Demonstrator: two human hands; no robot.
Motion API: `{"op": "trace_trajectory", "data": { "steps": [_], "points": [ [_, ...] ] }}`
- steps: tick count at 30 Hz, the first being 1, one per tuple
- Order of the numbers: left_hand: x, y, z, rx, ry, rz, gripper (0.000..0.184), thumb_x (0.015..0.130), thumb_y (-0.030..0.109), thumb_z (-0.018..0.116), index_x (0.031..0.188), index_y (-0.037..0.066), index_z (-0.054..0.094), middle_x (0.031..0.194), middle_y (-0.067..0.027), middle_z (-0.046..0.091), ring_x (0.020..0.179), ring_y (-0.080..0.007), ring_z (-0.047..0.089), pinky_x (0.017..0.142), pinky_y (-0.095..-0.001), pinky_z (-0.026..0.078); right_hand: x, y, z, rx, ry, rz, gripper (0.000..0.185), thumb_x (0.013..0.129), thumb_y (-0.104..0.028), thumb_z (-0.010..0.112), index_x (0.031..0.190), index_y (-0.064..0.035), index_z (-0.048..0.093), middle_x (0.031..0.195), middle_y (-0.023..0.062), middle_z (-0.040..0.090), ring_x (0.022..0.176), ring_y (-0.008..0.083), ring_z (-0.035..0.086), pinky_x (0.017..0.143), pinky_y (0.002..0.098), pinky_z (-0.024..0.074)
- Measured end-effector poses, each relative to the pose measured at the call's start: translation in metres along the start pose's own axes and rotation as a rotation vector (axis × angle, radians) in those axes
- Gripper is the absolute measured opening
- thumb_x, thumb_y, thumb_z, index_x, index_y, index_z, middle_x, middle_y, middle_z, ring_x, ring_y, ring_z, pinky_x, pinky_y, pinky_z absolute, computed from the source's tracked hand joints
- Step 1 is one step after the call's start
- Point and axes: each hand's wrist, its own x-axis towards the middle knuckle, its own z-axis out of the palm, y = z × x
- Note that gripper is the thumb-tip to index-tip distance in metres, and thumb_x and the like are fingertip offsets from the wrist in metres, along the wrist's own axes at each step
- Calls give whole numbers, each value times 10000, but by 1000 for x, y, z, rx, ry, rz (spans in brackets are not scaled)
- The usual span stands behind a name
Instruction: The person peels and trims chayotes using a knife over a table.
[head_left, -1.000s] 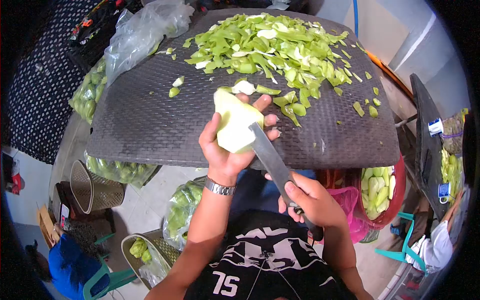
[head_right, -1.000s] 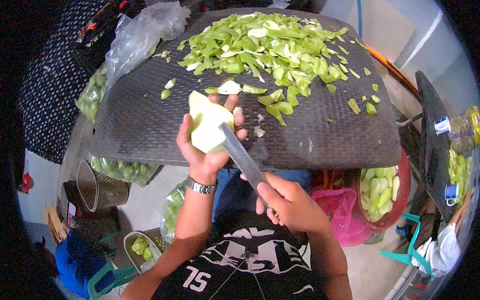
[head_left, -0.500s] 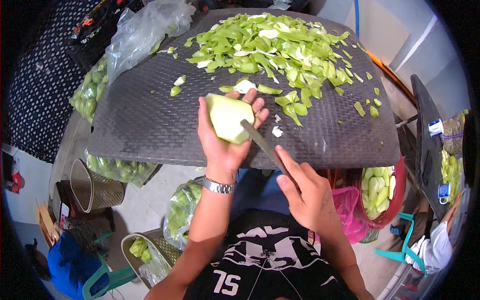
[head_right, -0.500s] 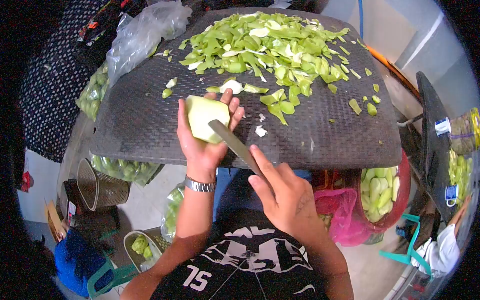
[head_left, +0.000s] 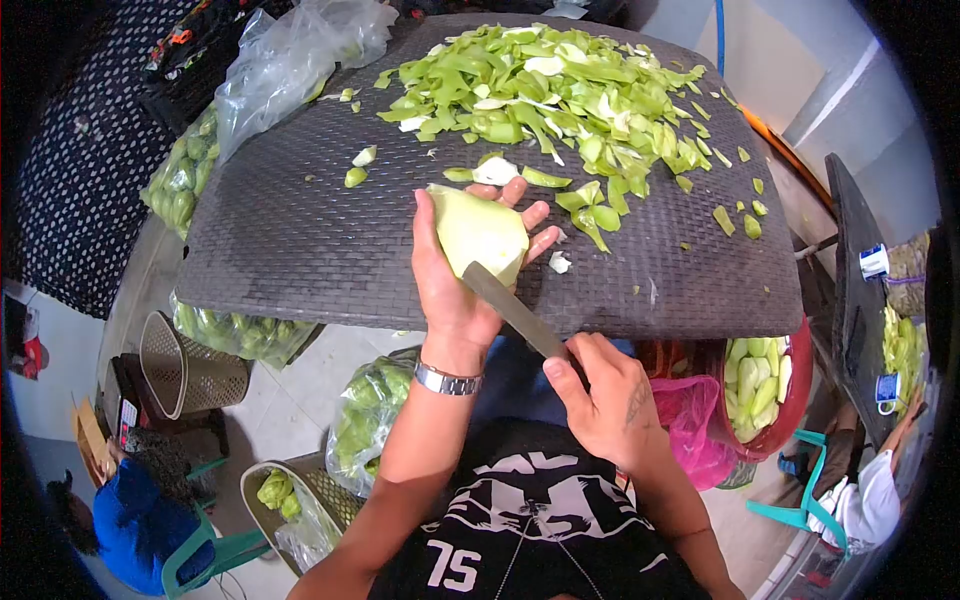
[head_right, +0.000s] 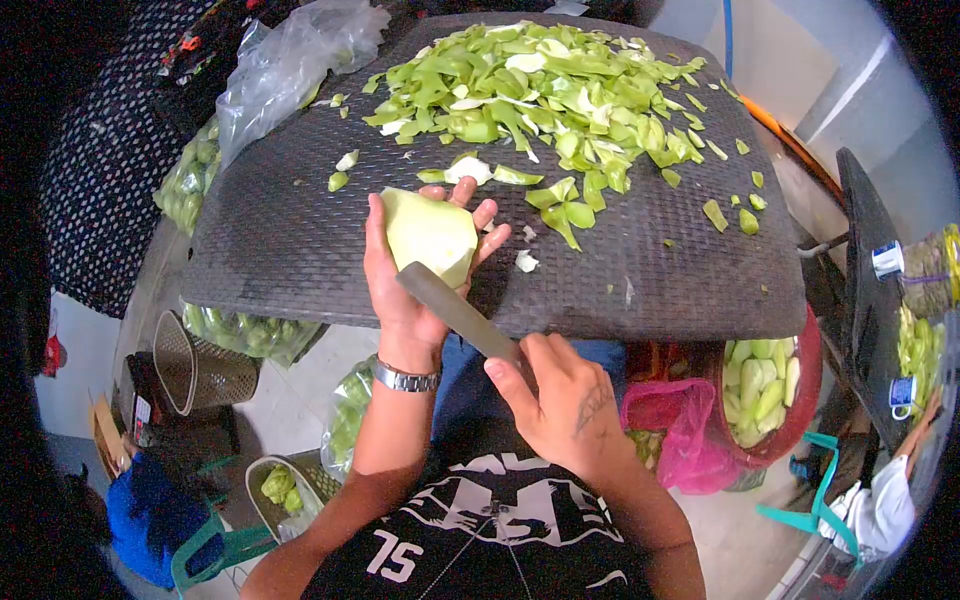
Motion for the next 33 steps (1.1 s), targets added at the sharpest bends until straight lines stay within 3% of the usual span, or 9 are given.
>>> {"op": "trace_trajectory", "data": {
  "steps": [7, 14, 33],
  "points": [
    [-12, -17, 9, 82, 81, 49, 623, 1047, 631, 422, 1129, 36, 587, 1217, -207, 625, 1092, -429, 675, 993, -581, 540, 10, 2, 5, -66, -2, 28, 384, 1046, -399, 567, 974, -23, 598, 856, 237, 638, 781, 484, 661, 691, 571, 516],
    [-5, -3, 6, 151, 67, 160, 645, 1048, 632, 423, 1176, 20, 584, 1236, -239, 634, 1104, -451, 664, 987, -579, 540, 2, 2, 4, -4, -56, 43, 371, 1057, -384, 544, 994, -24, 604, 853, 237, 634, 762, 483, 659, 687, 577, 516],
    [-14, -13, 9, 130, 164, 151, 654, 1055, 621, 411, 1171, -2, 572, 1198, -253, 636, 1069, -458, 683, 955, -572, 559, 9, 5, 12, -84, -40, 48, 363, 1059, -400, 527, 1010, -45, 588, 867, 227, 637, 770, 492, 656, 702, 585, 515]
  ]
}}
